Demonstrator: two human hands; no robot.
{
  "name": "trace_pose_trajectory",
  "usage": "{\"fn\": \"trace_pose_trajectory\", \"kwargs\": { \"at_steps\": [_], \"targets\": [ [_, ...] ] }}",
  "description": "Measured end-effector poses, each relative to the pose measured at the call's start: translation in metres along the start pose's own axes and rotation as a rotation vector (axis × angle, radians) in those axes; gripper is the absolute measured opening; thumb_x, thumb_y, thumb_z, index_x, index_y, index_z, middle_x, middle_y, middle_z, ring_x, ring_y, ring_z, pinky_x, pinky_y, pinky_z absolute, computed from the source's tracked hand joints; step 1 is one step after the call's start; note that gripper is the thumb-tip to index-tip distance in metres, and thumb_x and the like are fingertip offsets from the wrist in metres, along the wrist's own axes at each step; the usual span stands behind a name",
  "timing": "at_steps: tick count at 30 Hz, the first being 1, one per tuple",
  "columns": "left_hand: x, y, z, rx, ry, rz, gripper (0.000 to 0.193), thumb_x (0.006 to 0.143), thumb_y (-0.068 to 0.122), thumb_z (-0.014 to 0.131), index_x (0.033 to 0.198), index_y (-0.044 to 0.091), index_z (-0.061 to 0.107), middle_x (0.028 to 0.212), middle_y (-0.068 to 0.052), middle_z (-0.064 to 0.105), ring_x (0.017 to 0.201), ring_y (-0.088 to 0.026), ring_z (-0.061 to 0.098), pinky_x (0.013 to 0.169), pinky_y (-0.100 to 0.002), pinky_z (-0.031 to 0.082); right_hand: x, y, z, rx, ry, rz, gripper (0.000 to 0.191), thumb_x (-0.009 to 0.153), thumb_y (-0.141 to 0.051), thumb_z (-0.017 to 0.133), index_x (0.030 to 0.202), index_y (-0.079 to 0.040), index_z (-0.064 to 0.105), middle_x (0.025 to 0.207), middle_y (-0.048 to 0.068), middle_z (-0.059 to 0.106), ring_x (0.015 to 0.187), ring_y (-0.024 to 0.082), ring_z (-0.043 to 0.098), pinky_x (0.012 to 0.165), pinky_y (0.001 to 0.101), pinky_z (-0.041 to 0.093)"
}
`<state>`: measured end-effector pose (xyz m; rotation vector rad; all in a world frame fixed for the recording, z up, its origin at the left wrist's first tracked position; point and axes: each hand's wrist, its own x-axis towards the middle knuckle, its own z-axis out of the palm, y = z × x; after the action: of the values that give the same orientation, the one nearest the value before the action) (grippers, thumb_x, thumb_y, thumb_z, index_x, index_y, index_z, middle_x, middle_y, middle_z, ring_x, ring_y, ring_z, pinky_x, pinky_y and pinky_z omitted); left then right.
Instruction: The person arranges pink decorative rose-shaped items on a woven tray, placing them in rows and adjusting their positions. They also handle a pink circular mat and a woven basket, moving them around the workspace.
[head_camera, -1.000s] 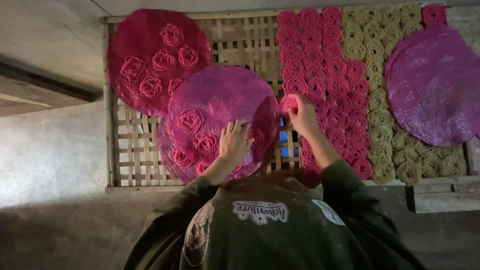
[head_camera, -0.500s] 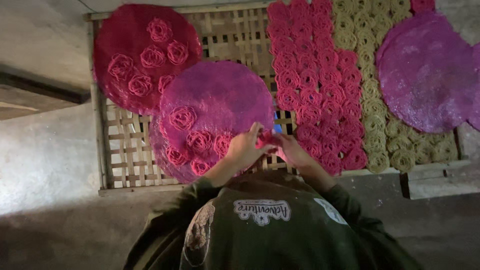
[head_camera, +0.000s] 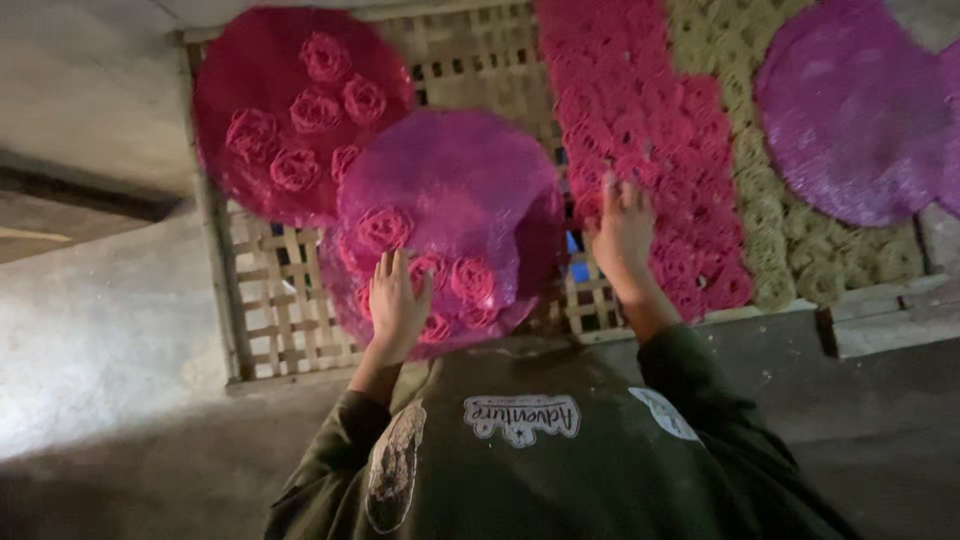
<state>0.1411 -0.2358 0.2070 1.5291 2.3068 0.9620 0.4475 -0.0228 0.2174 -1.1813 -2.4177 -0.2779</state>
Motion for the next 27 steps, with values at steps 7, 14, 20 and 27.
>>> {"fn": "trace_pose_trajectory", "kwargs": {
  "at_steps": [7, 14, 20, 27],
  "targets": [
    [-0.016, -0.020, -0.017, 0.034, -0.060, -0.038, 0.032, 0.092, 0.028, 0.071, 0.120, 0.013, 0.064, 0.115, -0.014, 0.062, 0.111, -0.037, 0.058, 0.092, -0.052, 0.048, -0.028, -0.122, -0.011, 0.458, -0.308, -0.138, 0.031, 0.085, -0.027, 0.082, 0.109, -0.011, 0.071, 0.110, 0.006, 0.062, 0.102, 0.029, 0.064, 0.083, 0.0427, 0.054],
    [-0.021, -0.040, -0.004, 0.185, -0.222, 0.117, 0.054, 0.083, 0.025, 0.072, 0.134, 0.011, 0.058, 0.132, -0.017, 0.053, 0.124, -0.039, 0.049, 0.101, -0.055, 0.042, -0.041, -0.189, 0.010, 0.290, -0.326, -0.133, 0.038, 0.082, -0.019, 0.076, 0.115, -0.002, 0.068, 0.118, 0.013, 0.058, 0.116, 0.033, 0.055, 0.096, 0.0448, 0.050],
    [0.000, -0.051, 0.000, 0.223, -0.323, 0.212, 0.057, 0.090, 0.025, 0.070, 0.143, 0.011, 0.054, 0.139, -0.013, 0.050, 0.126, -0.037, 0.049, 0.105, -0.053, 0.042, -0.051, -0.189, 0.017, 0.400, -0.343, 0.231, 0.024, 0.087, -0.019, 0.072, 0.106, -0.006, 0.069, 0.106, 0.011, 0.065, 0.092, 0.027, 0.066, 0.077, 0.0412, 0.055],
    [0.030, -0.044, 0.004, 0.299, -0.423, 0.311, 0.050, 0.085, 0.028, 0.075, 0.128, 0.009, 0.058, 0.140, -0.012, 0.048, 0.128, -0.034, 0.045, 0.103, -0.049, 0.045, -0.075, -0.063, 0.042, 1.635, -0.051, 1.058, 0.017, 0.092, -0.016, 0.065, 0.104, -0.004, 0.069, 0.096, 0.003, 0.073, 0.088, 0.016, 0.072, 0.075, 0.0357, 0.061]
  ]
}}
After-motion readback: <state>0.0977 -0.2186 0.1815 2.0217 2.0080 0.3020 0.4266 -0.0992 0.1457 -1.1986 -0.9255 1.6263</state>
